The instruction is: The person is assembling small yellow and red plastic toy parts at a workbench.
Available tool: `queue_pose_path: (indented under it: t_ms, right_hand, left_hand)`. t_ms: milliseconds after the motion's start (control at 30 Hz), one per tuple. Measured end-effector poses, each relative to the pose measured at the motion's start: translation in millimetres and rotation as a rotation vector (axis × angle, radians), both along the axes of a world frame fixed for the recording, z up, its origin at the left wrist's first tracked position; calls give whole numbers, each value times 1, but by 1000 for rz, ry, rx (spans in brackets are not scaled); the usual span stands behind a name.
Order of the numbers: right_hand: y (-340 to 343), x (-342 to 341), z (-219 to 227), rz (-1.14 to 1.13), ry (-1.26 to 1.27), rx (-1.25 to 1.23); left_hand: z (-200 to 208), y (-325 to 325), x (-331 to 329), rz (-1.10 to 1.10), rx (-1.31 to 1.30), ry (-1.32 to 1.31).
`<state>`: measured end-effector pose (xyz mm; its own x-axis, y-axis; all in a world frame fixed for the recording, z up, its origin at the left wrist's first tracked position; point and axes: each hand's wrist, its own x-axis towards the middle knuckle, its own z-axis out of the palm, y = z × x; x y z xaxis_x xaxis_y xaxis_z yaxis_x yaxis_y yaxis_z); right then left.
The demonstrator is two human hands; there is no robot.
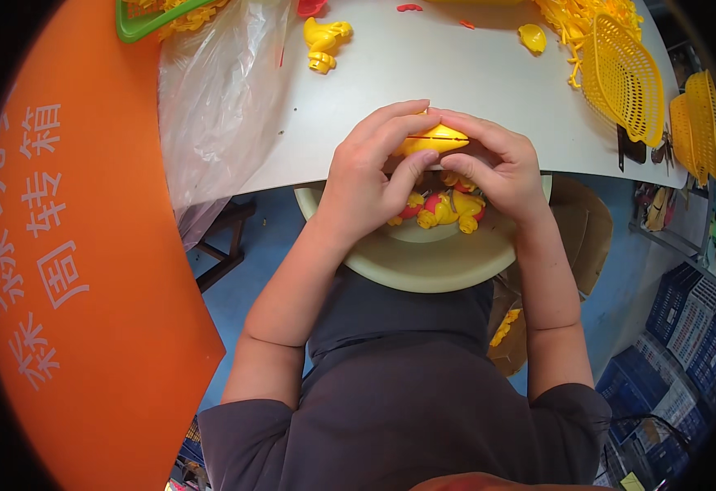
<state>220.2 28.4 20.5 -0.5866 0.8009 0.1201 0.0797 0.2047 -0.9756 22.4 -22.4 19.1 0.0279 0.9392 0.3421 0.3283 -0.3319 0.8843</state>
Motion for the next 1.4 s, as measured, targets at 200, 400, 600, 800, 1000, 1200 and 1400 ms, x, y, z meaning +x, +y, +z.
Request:
queue_pose_path:
  t_ms: [200,400,600,800,1000,1200,1400]
  right_hand:
    - [-2,-3,-5,-77,128,-10]
    - [3,-1,0,1,31,-37]
    - [2,-3,0,-28,-3,93]
    - [-4,-4,-7,-135,-60,277]
    - [-4,-5,-6,-127,134,-78]
    - [-4,-6,-3,-122,127,-128]
    - [-4,-6,1,-135,50,-61]
  left_hand:
    - [-6,-2,0,-31,-70,-35]
    - [-13,1,-4,-60,-61,-64]
    - [-14,0,0,-39,-64,-103]
    - [-17,4,-5,-89,-120,-184]
    - [-16,5,-1,-72,-150,-317]
    - [-6,0,-1,-107,-156,-179]
    - [-8,2,9,28,-29,-62]
